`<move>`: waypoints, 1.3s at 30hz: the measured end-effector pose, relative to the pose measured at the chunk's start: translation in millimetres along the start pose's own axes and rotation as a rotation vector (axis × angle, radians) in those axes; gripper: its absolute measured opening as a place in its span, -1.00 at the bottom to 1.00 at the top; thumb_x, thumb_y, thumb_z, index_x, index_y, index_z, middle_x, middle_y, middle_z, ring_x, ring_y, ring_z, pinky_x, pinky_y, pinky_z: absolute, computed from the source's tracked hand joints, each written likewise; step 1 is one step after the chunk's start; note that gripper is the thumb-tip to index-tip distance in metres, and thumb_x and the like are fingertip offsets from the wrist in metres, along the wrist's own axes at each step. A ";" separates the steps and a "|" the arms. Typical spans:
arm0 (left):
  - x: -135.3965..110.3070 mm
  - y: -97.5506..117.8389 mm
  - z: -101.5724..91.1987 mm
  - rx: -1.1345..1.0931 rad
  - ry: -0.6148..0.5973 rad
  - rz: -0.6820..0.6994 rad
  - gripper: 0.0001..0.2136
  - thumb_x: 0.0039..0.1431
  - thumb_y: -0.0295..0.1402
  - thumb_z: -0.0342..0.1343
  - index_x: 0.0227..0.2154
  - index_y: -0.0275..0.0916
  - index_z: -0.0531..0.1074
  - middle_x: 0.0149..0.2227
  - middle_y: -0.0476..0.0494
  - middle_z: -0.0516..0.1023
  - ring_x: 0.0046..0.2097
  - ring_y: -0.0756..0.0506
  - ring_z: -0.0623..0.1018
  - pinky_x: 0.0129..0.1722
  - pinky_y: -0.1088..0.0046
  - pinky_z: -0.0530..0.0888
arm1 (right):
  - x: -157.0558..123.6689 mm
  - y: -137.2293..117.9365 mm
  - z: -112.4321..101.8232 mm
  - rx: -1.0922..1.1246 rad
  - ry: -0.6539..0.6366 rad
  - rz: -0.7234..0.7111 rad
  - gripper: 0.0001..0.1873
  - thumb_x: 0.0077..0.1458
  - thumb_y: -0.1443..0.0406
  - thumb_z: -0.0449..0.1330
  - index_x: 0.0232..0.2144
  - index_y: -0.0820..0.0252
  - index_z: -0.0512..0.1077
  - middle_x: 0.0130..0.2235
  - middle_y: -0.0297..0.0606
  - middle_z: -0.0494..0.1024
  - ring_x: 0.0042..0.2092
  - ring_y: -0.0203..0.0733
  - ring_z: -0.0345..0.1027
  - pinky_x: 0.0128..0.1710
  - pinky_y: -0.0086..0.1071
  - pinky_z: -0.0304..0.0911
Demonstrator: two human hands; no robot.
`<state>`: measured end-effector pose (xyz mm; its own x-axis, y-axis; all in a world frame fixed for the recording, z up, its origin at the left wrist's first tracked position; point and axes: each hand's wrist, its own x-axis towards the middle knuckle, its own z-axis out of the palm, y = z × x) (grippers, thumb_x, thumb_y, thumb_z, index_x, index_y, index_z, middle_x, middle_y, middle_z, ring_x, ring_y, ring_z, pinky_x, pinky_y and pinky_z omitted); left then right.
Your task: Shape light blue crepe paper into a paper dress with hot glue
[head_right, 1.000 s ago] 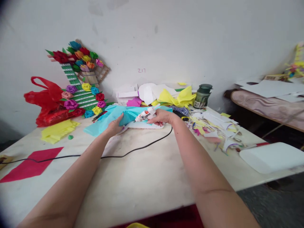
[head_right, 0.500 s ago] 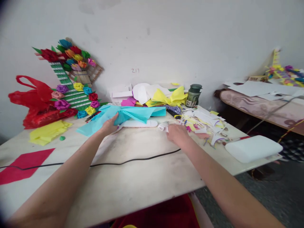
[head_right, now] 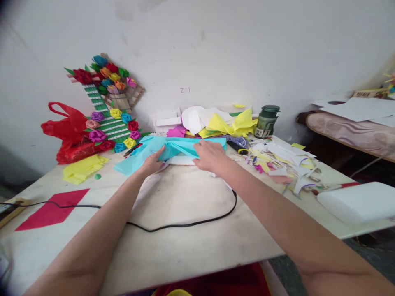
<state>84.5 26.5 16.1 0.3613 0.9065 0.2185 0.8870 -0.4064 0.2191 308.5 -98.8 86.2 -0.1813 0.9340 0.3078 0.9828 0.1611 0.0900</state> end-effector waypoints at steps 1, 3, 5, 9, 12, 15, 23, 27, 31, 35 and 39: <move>-1.0 0.9 -1.1 -0.019 0.001 0.006 -0.38 0.00 -0.48 -0.09 0.18 -0.15 -0.05 0.05 -0.13 0.33 0.03 -0.16 0.36 0.00 0.35 0.28 | 12.5 -8.6 4.6 0.029 0.040 -0.057 -0.52 -0.02 0.15 0.09 -0.03 0.19 0.26 -0.05 -0.06 0.34 -0.03 0.01 0.20 -0.16 -0.25 0.14; -2.8 2.7 -3.2 -0.055 0.002 0.025 -0.39 0.01 -0.51 -0.11 0.18 -0.16 -0.05 0.08 -0.10 0.29 0.07 -0.14 0.31 0.05 0.35 0.23 | 38.2 -24.1 17.1 0.079 0.082 -0.172 -0.43 -0.07 0.21 0.16 0.03 0.18 0.18 0.03 -0.08 0.26 0.03 -0.01 0.12 -0.07 -0.25 0.10; -3.8 4.0 -4.8 -0.073 -0.011 0.038 -0.39 0.01 -0.52 -0.12 0.18 -0.19 -0.06 0.10 -0.10 0.27 0.09 -0.12 0.29 0.09 0.36 0.18 | 62.7 -35.7 31.5 0.102 0.100 -0.239 -0.30 -0.11 0.25 0.21 0.09 0.19 0.10 0.11 -0.09 0.16 0.10 -0.01 0.03 0.05 -0.22 -0.02; -2.8 3.3 -4.5 -0.095 -0.034 0.037 -0.39 0.02 -0.54 -0.14 0.19 -0.22 -0.07 0.10 -0.12 0.27 0.09 -0.11 0.30 0.12 0.32 0.14 | 100.0 -48.1 55.5 0.095 0.115 -0.254 -0.12 -0.21 0.35 0.26 0.16 0.22 -0.03 0.20 -0.06 -0.02 0.17 0.03 -0.13 0.13 -0.16 -0.22; -0.7 0.3 -1.5 -0.141 -0.010 0.078 -0.38 0.01 -0.55 -0.15 0.19 -0.19 -0.08 0.12 -0.08 0.24 0.12 -0.09 0.25 0.14 0.32 0.11 | 117.9 -50.9 66.5 0.102 0.114 -0.277 -0.12 -0.20 0.45 0.20 0.17 0.18 -0.08 0.20 -0.09 0.01 0.19 -0.02 -0.16 0.15 -0.13 -0.31; 0.4 -1.9 0.8 -0.176 0.019 0.112 -0.36 -0.01 -0.55 -0.15 0.19 -0.16 -0.10 0.14 -0.04 0.20 0.14 -0.07 0.21 0.16 0.33 0.08 | 129.8 -50.5 72.8 0.118 0.054 -0.270 -0.21 -0.16 0.46 0.14 0.15 0.15 -0.01 0.11 -0.10 0.20 0.13 -0.03 -0.01 0.12 -0.10 -0.25; -3.0 -1.6 -3.5 -0.217 -0.013 0.055 -0.42 -0.01 -0.51 -0.10 0.15 -0.28 -0.01 0.09 -0.16 0.27 0.09 -0.11 0.29 0.11 0.26 0.17 | 131.1 -42.0 70.7 0.136 -0.088 -0.267 -0.41 -0.12 0.43 0.07 0.04 0.10 0.20 -0.01 -0.19 0.38 -0.04 -0.08 0.26 -0.15 -0.34 0.17; -2.7 -5.3 -0.5 -0.276 -0.037 0.120 -0.41 -0.07 -0.47 -0.01 0.10 -0.25 0.05 0.09 -0.14 0.28 0.12 -0.10 0.26 0.12 0.27 0.14 | 127.7 -37.9 73.7 0.088 -0.117 -0.304 -0.63 -0.11 0.38 0.06 -0.17 0.10 0.39 -0.05 -0.22 0.39 -0.11 -0.10 0.30 -0.24 -0.37 0.19; -1.7 -8.2 4.6 -0.294 -0.022 0.154 -0.45 -0.07 -0.43 0.04 0.06 -0.22 0.11 0.08 -0.13 0.29 0.04 -0.08 0.36 0.12 0.30 0.14 | 126.2 -37.0 76.4 0.107 -0.105 -0.323 -0.65 -0.13 0.36 0.05 -0.21 0.07 0.39 -0.10 -0.27 0.43 -0.12 -0.11 0.30 -0.28 -0.39 0.18; -2.5 -8.0 5.1 -0.232 -0.006 0.144 -0.50 -0.04 -0.38 0.05 0.03 -0.18 0.16 0.00 -0.09 0.39 -0.03 -0.06 0.43 0.12 0.30 0.14 | 123.5 -37.7 72.5 0.114 -0.142 -0.275 -0.64 -0.11 0.34 0.05 -0.19 0.06 0.37 -0.16 -0.25 0.47 -0.16 -0.10 0.32 -0.31 -0.38 0.17; -2.5 -8.4 5.2 -0.181 0.000 0.182 -0.54 -0.03 -0.36 0.02 0.01 -0.16 0.21 -0.10 -0.02 0.48 -0.07 -0.05 0.45 0.16 0.29 0.03 | 120.6 -37.6 67.9 0.119 -0.148 -0.267 -0.65 -0.12 0.36 0.06 -0.20 0.07 0.38 -0.19 -0.27 0.48 -0.17 -0.12 0.33 -0.31 -0.41 0.15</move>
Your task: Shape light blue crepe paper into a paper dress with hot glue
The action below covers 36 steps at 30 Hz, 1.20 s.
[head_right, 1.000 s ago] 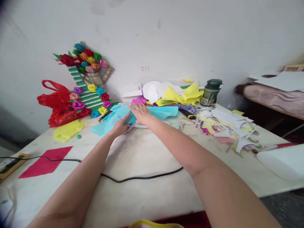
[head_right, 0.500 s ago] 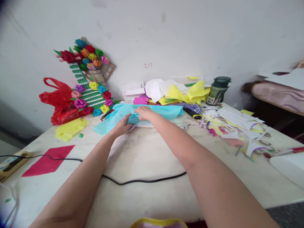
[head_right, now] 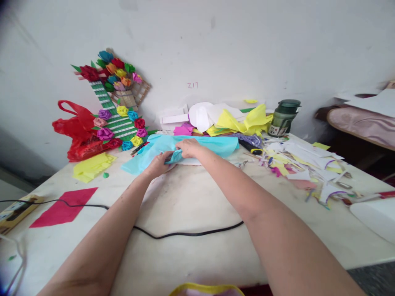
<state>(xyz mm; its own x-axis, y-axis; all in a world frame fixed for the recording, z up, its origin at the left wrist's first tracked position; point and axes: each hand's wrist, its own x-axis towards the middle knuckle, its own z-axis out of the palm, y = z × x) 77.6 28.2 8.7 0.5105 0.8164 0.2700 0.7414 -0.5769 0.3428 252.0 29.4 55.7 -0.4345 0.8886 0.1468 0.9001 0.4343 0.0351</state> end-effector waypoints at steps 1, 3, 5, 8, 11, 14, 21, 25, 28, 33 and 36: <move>0.2 -0.7 0.5 0.012 -0.003 0.005 -0.55 -0.03 -0.37 0.02 0.01 -0.16 0.21 -0.13 -0.01 0.50 -0.08 -0.04 0.46 0.17 0.28 0.01 | -0.5 0.1 -0.5 0.001 0.000 0.001 -0.65 -0.12 0.36 0.06 -0.20 0.07 0.38 -0.19 -0.28 0.49 -0.17 -0.13 0.33 -0.31 -0.41 0.15; 0.6 -2.3 2.0 0.029 -0.004 0.010 -0.55 -0.03 -0.40 0.01 0.00 -0.16 0.24 -0.17 0.00 0.52 -0.09 -0.04 0.46 0.17 0.27 -0.02 | -0.9 0.9 -0.9 0.000 0.003 -0.012 -0.63 -0.12 0.36 0.06 -0.19 0.04 0.39 -0.19 -0.30 0.49 -0.18 -0.14 0.33 -0.31 -0.41 0.15; 0.5 -3.6 3.4 0.036 0.003 0.022 -0.56 -0.04 -0.42 0.01 -0.02 -0.16 0.27 -0.18 -0.01 0.53 -0.09 -0.04 0.46 0.18 0.27 -0.04 | -1.0 2.2 -0.8 -0.005 -0.013 -0.029 -0.61 -0.12 0.37 0.06 -0.19 -0.01 0.41 -0.21 -0.32 0.51 -0.18 -0.14 0.34 -0.34 -0.42 0.15; -0.5 -3.5 3.8 0.040 0.005 0.038 -0.56 -0.05 -0.44 -0.01 -0.03 -0.14 0.31 -0.15 -0.01 0.51 -0.06 -0.06 0.44 0.19 0.26 -0.07 | -1.9 4.1 -1.5 -0.019 -0.082 -0.028 -0.59 -0.15 0.40 0.06 -0.22 -0.07 0.44 -0.25 -0.33 0.53 -0.20 -0.14 0.36 -0.42 -0.44 0.14; -1.6 -0.9 1.9 0.064 -0.021 0.035 -0.53 -0.06 -0.49 -0.03 -0.02 -0.10 0.31 -0.13 0.01 0.50 -0.05 -0.08 0.44 0.19 0.24 -0.09 | -5.2 3.4 -4.4 -0.041 -0.130 -0.027 -0.57 -0.19 0.43 0.06 -0.24 -0.07 0.46 -0.26 -0.33 0.53 -0.22 -0.15 0.36 -0.46 -0.46 0.13; -2.1 1.6 -0.1 0.121 -0.053 0.027 -0.55 -0.05 -0.50 -0.07 -0.04 -0.10 0.35 -0.18 0.04 0.52 -0.10 -0.07 0.47 0.20 0.23 -0.10 | -10.5 -0.3 -8.7 -0.080 -0.184 -0.045 -0.58 -0.22 0.46 0.06 -0.29 -0.02 0.48 -0.30 -0.31 0.54 -0.27 -0.16 0.37 -0.47 -0.46 0.12; -4.8 3.1 -4.6 0.137 -0.173 0.109 -0.53 -0.07 -0.55 -0.14 -0.11 -0.01 0.38 -0.02 0.09 0.40 0.05 -0.06 0.35 0.18 0.07 -0.20 | -18.4 -2.9 -9.3 -0.164 -0.210 -0.145 -0.61 -0.18 0.47 0.04 -0.30 0.07 0.48 -0.27 -0.23 0.54 -0.25 -0.14 0.38 -0.45 -0.43 0.13; -6.5 3.2 -9.8 0.155 -0.259 0.145 -0.53 -0.07 -0.53 -0.15 -0.08 -0.07 0.36 0.04 0.03 0.34 0.10 -0.06 0.29 0.15 0.00 -0.25 | -19.9 -2.8 -7.5 -0.221 -0.222 -0.193 -0.64 -0.16 0.47 0.04 -0.30 0.09 0.48 -0.29 -0.22 0.54 -0.26 -0.14 0.39 -0.43 -0.42 0.14; -6.8 1.7 -12.2 0.164 -0.296 0.184 -0.53 -0.07 -0.52 -0.15 -0.06 -0.08 0.34 0.07 0.00 0.30 0.12 -0.07 0.25 0.14 -0.02 -0.26 | -23.1 -6.7 -11.1 -0.253 -0.249 -0.204 -0.61 -0.13 0.45 0.05 -0.22 0.08 0.46 -0.23 -0.19 0.53 -0.21 -0.12 0.38 -0.40 -0.41 0.16; -7.9 0.2 -12.2 0.206 -0.302 0.225 -0.55 -0.02 -0.49 -0.15 -0.04 -0.03 0.31 0.08 0.03 0.29 0.12 -0.07 0.25 0.14 -0.01 -0.33 | -28.3 -13.7 -20.4 -0.251 -0.342 -0.169 -0.50 -0.10 0.41 0.07 -0.04 0.08 0.35 -0.07 -0.16 0.45 -0.10 -0.06 0.34 -0.31 -0.35 0.20; -9.8 0.5 -11.8 0.212 -0.284 0.260 -0.57 0.01 -0.47 -0.16 -0.05 -0.04 0.32 0.06 0.03 0.32 0.10 -0.07 0.28 0.14 0.00 -0.32 | -28.4 -15.0 -21.6 -0.238 -0.371 -0.149 -0.49 -0.09 0.44 0.07 -0.03 0.09 0.34 -0.06 -0.17 0.44 -0.09 -0.07 0.33 -0.30 -0.36 0.20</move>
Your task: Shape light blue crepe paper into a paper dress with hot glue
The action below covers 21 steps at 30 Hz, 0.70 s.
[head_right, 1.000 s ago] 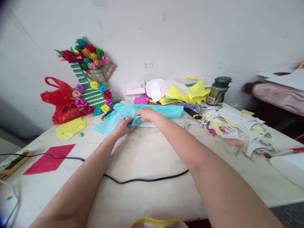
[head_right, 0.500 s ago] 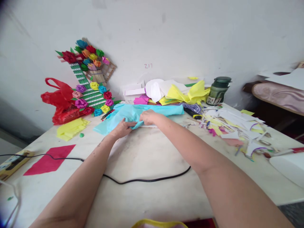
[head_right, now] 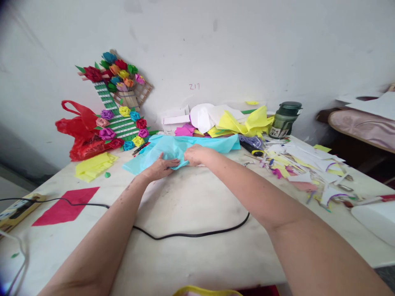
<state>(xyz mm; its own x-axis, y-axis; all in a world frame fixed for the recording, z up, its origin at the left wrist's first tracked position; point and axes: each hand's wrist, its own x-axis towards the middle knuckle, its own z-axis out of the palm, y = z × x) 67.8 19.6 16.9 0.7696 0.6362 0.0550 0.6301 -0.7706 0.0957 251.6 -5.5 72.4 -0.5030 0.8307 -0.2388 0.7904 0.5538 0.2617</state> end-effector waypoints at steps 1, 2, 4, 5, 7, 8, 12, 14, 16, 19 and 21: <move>-1.0 0.2 -0.2 -0.001 0.011 0.010 -0.58 0.01 -0.47 -0.16 -0.05 -0.04 0.33 0.06 0.02 0.32 0.09 -0.07 0.29 0.15 0.01 -0.30 | 0.3 -0.2 0.2 0.007 -0.002 0.002 -0.51 -0.09 0.44 0.07 -0.04 0.10 0.35 -0.08 -0.16 0.46 -0.09 -0.06 0.33 -0.30 -0.35 0.20; -2.2 0.4 -0.9 -0.004 0.027 0.020 -0.58 0.01 -0.46 -0.15 -0.06 -0.05 0.33 0.07 0.01 0.30 0.09 -0.07 0.29 0.16 0.03 -0.26 | 0.5 -0.4 0.5 0.016 0.001 0.001 -0.53 -0.08 0.44 0.08 -0.06 0.11 0.37 -0.09 -0.16 0.47 -0.10 -0.06 0.34 -0.29 -0.35 0.20; -5.1 0.4 -3.7 -0.025 0.076 0.034 -0.58 -0.02 -0.44 -0.10 -0.05 -0.08 0.33 0.12 -0.02 0.22 0.11 -0.09 0.28 0.18 0.10 -0.13 | 0.4 -1.0 1.0 0.029 0.009 -0.005 -0.56 -0.08 0.43 0.10 -0.09 0.13 0.39 -0.12 -0.15 0.49 -0.12 -0.06 0.35 -0.29 -0.36 0.20; -6.5 0.5 -5.7 -0.045 0.111 0.036 -0.57 -0.05 -0.42 -0.07 -0.04 -0.11 0.33 0.14 -0.04 0.19 0.11 -0.10 0.27 0.17 0.16 -0.05 | -0.2 -1.4 1.0 0.028 0.007 -0.010 -0.57 -0.09 0.42 0.11 -0.10 0.14 0.40 -0.13 -0.15 0.49 -0.12 -0.07 0.35 -0.29 -0.37 0.20; -7.9 0.9 -10.0 -0.092 0.190 0.021 -0.55 -0.06 -0.39 -0.03 -0.02 -0.18 0.32 0.15 -0.07 0.17 0.10 -0.11 0.28 0.14 0.29 0.12 | -1.9 -2.1 0.6 0.013 -0.004 -0.022 -0.57 -0.09 0.43 0.12 -0.10 0.15 0.40 -0.14 -0.14 0.49 -0.14 -0.09 0.36 -0.31 -0.39 0.19; -7.5 1.2 -11.7 -0.109 0.225 0.010 -0.57 -0.04 -0.37 -0.04 -0.02 -0.20 0.32 0.14 -0.07 0.20 0.10 -0.11 0.29 0.12 0.33 0.16 | -2.8 -2.3 0.3 0.001 -0.013 -0.029 -0.57 -0.09 0.44 0.11 -0.10 0.16 0.39 -0.15 -0.14 0.50 -0.15 -0.10 0.36 -0.32 -0.40 0.18; 2.6 2.7 -10.5 -0.042 0.316 -0.057 -0.63 0.16 -0.28 -0.24 -0.06 -0.14 0.35 0.04 0.02 0.35 0.13 -0.08 0.24 0.17 0.19 0.02 | -5.1 -2.3 0.2 -0.026 -0.020 -0.056 -0.58 -0.09 0.46 0.08 -0.12 0.19 0.41 -0.19 -0.12 0.51 -0.17 -0.12 0.37 -0.35 -0.42 0.17; 9.8 2.5 -5.2 0.050 0.319 -0.087 -0.62 0.20 -0.26 -0.31 -0.04 -0.08 0.33 0.04 0.08 0.34 0.18 -0.07 0.14 0.18 0.10 -0.13 | -5.4 -1.7 1.7 -0.032 -0.012 -0.068 -0.58 -0.08 0.47 0.06 -0.12 0.20 0.41 -0.19 -0.12 0.51 -0.18 -0.12 0.37 -0.36 -0.42 0.17; 15.6 1.5 1.3 0.140 0.282 -0.096 -0.62 0.21 -0.26 -0.32 -0.01 -0.05 0.29 0.07 0.12 0.30 0.21 -0.08 0.06 0.18 0.06 -0.23 | -5.9 -1.2 3.5 -0.039 -0.005 -0.080 -0.58 -0.08 0.48 0.04 -0.12 0.19 0.41 -0.21 -0.12 0.52 -0.20 -0.12 0.38 -0.37 -0.41 0.17; 19.8 -0.7 10.2 0.244 0.213 -0.087 -0.61 0.20 -0.23 -0.28 0.04 -0.08 0.22 0.13 0.09 0.21 0.22 -0.11 0.02 0.17 0.02 -0.29 | -7.1 -0.7 5.8 -0.036 -0.005 -0.092 -0.57 -0.06 0.47 0.03 -0.09 0.19 0.39 -0.20 -0.13 0.52 -0.18 -0.11 0.37 -0.35 -0.39 0.18; 20.2 -1.6 14.1 0.286 0.201 -0.071 -0.59 0.19 -0.19 -0.27 0.07 -0.10 0.18 0.15 0.05 0.17 0.22 -0.13 0.01 0.16 0.01 -0.33 | -7.8 -0.7 6.2 -0.011 -0.014 -0.082 -0.55 -0.07 0.47 0.04 -0.09 0.17 0.39 -0.17 -0.15 0.51 -0.16 -0.12 0.36 -0.32 -0.39 0.18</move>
<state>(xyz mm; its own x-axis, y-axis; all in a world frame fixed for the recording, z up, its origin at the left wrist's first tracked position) 83.8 33.1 3.8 0.7053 0.6611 0.2558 0.7063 -0.6860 -0.1745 257.2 -12.7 68.2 -0.5605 0.7819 -0.2728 0.7432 0.6203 0.2507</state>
